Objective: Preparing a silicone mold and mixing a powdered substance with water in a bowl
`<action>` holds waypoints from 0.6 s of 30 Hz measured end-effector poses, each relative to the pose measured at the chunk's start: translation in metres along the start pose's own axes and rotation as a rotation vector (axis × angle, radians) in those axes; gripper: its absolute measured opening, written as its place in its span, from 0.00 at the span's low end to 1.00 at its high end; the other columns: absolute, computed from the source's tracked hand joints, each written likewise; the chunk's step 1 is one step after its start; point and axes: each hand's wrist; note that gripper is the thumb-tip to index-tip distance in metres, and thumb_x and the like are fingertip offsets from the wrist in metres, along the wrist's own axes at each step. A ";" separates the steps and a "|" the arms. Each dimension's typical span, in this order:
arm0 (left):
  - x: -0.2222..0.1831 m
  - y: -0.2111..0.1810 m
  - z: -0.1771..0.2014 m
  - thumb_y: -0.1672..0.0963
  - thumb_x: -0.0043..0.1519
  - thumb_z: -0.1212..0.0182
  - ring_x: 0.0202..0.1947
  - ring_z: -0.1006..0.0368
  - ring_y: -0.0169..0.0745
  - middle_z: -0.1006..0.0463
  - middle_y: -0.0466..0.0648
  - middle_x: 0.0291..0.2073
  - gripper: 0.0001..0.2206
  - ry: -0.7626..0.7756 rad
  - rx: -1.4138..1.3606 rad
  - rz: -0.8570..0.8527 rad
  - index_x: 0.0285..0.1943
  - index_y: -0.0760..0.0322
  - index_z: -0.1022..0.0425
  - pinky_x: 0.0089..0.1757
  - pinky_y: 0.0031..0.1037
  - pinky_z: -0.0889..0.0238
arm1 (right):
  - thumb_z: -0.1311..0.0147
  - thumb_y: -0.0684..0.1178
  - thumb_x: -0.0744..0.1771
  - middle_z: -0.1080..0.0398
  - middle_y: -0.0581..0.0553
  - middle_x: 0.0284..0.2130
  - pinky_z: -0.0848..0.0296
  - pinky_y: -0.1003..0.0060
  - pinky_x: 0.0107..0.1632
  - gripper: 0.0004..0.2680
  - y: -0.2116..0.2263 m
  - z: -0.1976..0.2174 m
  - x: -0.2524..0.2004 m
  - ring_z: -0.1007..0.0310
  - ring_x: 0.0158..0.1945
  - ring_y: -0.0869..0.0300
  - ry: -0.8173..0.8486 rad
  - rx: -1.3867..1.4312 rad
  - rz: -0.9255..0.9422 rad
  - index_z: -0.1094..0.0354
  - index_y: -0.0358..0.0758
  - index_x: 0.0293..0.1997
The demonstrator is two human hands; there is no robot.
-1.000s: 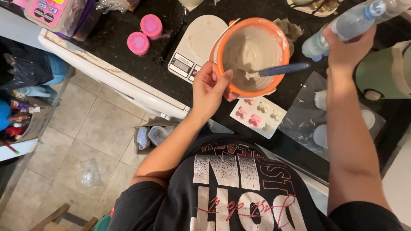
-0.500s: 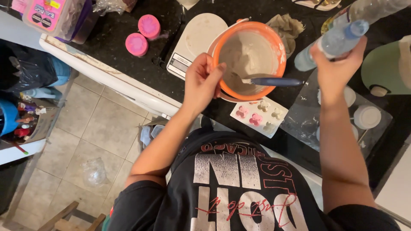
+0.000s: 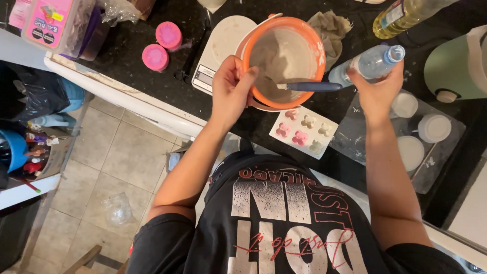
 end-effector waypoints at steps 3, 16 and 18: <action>-0.001 0.001 -0.002 0.61 0.66 0.45 0.12 0.45 0.29 0.44 0.39 0.16 0.13 0.022 -0.006 -0.017 0.30 0.58 0.43 0.17 0.19 0.52 | 0.26 0.41 0.65 0.28 0.39 0.46 0.27 0.60 0.53 0.20 -0.002 0.004 -0.004 0.26 0.49 0.53 0.056 -0.005 -0.020 0.39 0.37 0.57; 0.017 0.045 0.003 0.59 0.63 0.36 0.16 0.34 0.28 0.36 0.43 0.14 0.10 -0.112 0.195 -0.147 0.30 0.64 0.32 0.21 0.16 0.44 | 0.30 0.37 0.62 0.26 0.33 0.33 0.35 0.75 0.28 0.25 0.119 -0.009 -0.070 0.27 0.29 0.60 0.257 0.278 -0.011 0.38 0.28 0.65; 0.016 0.045 0.000 0.59 0.63 0.35 0.14 0.32 0.30 0.35 0.44 0.13 0.11 -0.126 0.211 -0.157 0.29 0.64 0.31 0.23 0.15 0.41 | 0.30 0.37 0.63 0.26 0.37 0.29 0.38 0.80 0.23 0.20 0.122 -0.020 -0.073 0.30 0.24 0.64 0.239 0.319 -0.058 0.33 0.28 0.60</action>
Point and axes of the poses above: each hand's wrist, its own x-axis towards the middle knuckle, its own z-axis out of the back of the hand, y = z × x
